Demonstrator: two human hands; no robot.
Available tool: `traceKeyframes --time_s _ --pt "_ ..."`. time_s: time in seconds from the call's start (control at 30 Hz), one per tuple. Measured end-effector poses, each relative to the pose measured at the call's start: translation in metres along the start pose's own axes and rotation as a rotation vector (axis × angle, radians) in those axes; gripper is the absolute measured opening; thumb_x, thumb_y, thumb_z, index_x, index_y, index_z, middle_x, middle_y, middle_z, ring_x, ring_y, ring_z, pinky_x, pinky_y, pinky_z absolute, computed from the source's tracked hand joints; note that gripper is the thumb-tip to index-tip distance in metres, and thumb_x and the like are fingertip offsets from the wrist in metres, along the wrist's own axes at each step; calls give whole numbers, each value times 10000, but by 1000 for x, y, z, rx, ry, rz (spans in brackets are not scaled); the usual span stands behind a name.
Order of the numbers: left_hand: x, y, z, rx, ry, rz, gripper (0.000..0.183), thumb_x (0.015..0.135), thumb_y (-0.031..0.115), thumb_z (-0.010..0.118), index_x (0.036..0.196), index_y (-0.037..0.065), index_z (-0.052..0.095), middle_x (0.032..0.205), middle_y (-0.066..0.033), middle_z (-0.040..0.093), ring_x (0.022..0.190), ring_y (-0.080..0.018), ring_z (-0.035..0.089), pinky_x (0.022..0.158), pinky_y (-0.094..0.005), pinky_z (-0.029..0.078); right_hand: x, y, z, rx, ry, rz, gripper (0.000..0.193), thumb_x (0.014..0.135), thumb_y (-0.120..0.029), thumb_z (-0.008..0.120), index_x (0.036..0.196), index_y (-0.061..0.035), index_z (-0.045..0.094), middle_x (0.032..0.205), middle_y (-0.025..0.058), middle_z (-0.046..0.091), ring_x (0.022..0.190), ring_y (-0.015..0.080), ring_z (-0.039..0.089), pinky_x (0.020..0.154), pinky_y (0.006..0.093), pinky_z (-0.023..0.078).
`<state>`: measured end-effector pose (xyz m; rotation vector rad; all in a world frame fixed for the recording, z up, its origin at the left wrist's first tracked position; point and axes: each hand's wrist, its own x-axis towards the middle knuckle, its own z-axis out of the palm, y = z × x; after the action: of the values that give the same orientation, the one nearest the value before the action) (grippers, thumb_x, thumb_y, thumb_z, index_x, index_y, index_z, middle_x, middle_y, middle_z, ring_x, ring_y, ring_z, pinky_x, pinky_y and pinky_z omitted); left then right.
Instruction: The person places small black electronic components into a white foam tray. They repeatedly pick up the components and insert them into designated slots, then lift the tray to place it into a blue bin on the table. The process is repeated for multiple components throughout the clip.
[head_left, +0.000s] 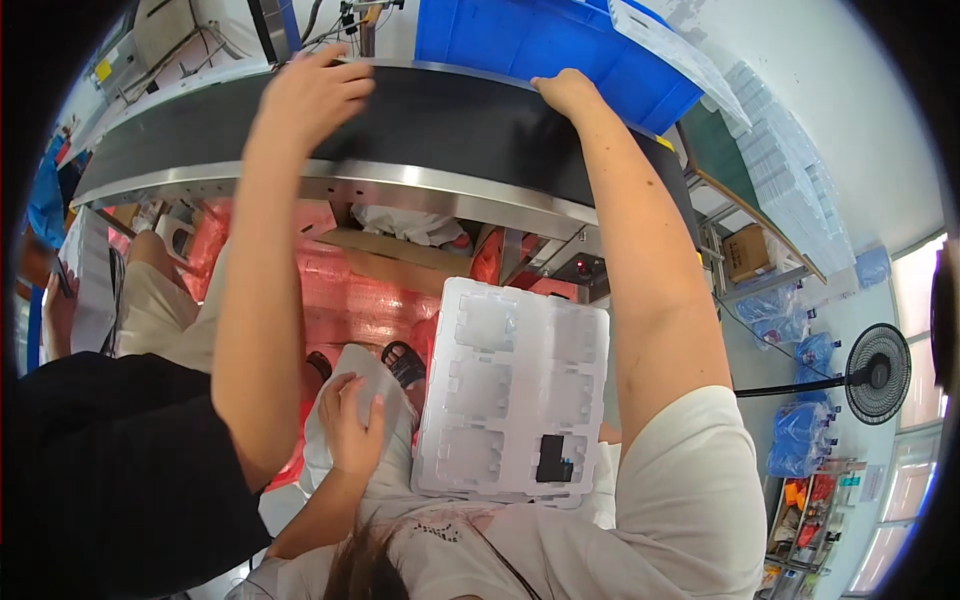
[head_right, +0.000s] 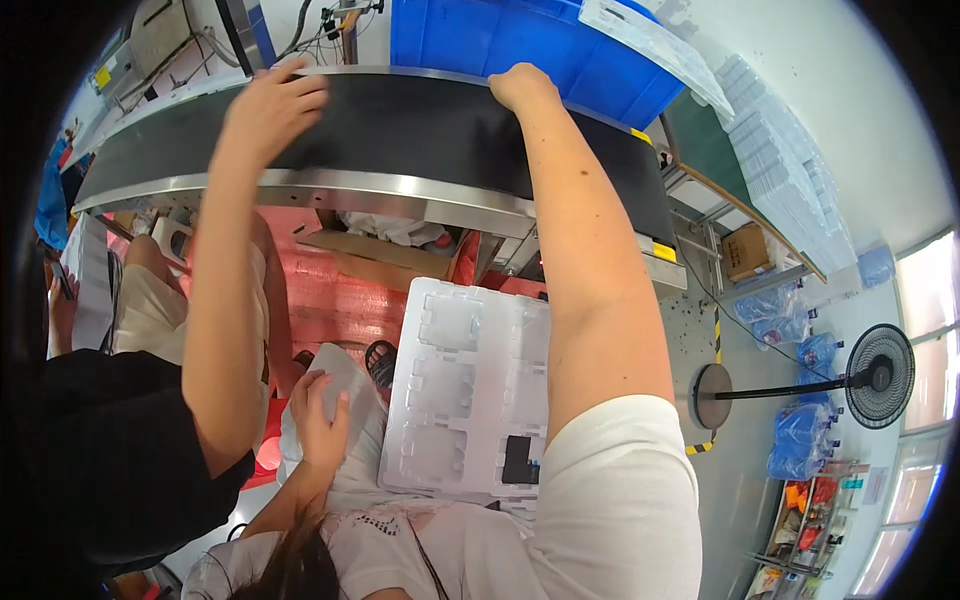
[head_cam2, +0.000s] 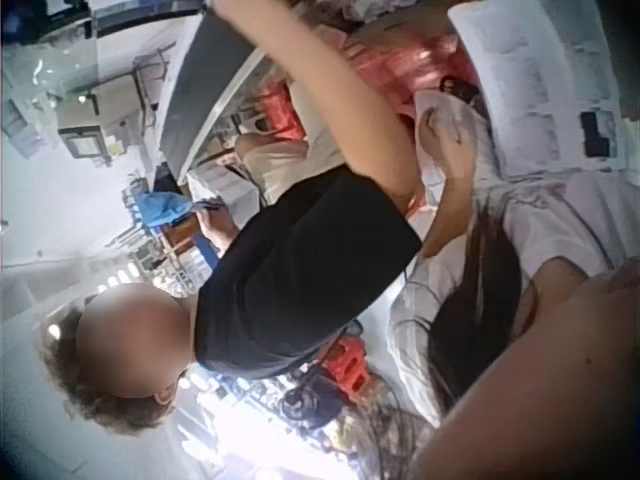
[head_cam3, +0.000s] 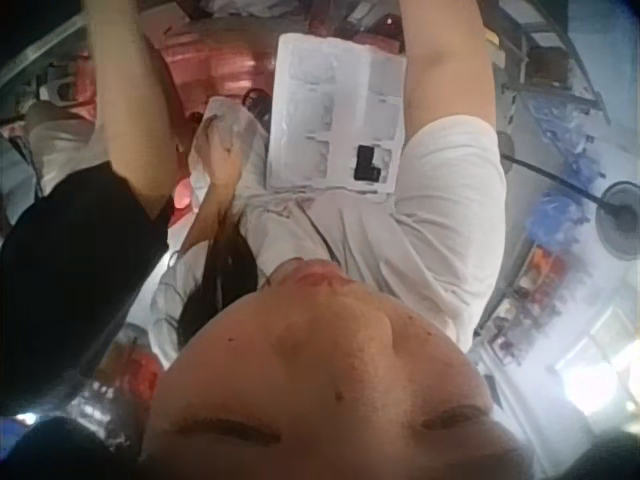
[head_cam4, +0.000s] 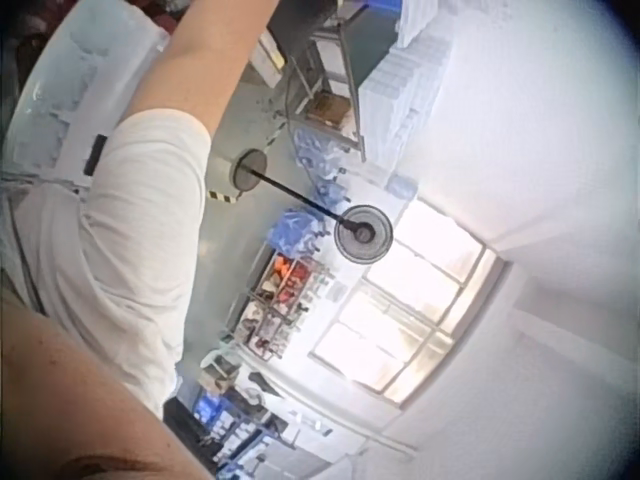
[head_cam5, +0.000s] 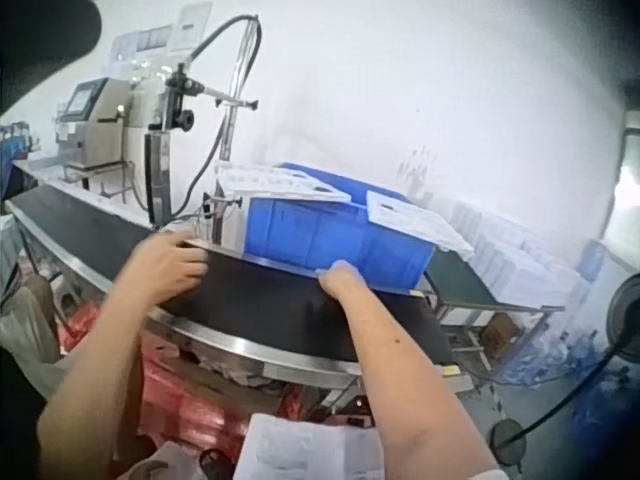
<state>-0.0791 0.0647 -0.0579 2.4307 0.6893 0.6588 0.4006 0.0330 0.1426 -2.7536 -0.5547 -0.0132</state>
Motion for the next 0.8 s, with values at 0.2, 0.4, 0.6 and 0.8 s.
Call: traceKeyframes --time_s 0.2,0.4,0.6,0.8 --pt "1 -9 7 -37 28 59 382 792 217 660 1115 47 548 1126 -186 533 1064 -378 492 910 -461 357 -34 10 -2 -5 142 -350 496 791 -402 632 1021 37 619 1027 267 612 1014 388 582 872 415 459" --pt "0 -11 -4 16 32 -11 377 840 234 618 1156 45 537 1196 -184 508 1157 -359 448 985 -455 330 -250 57 -12 396 364 -393 359 856 -334 619 996 -5 643 845 122 663 739 171 602 729 289 475" --pt "-5 82 15 -370 -179 283 325 871 198 580 1136 13 542 1267 -193 473 1199 -371 418 1024 -454 301 -446 252 36 852 506 606 187 894 -171 575 852 7 616 712 41 598 641 91 531 608 244 442" --pt "7 192 81 -176 -355 552 340 873 203 577 1140 -4 544 1276 -202 461 1211 -389 401 1020 -455 303 -497 416 184 787 491 1003 230 872 -250 579 897 -22 588 704 70 608 627 170 592 536 292 455"
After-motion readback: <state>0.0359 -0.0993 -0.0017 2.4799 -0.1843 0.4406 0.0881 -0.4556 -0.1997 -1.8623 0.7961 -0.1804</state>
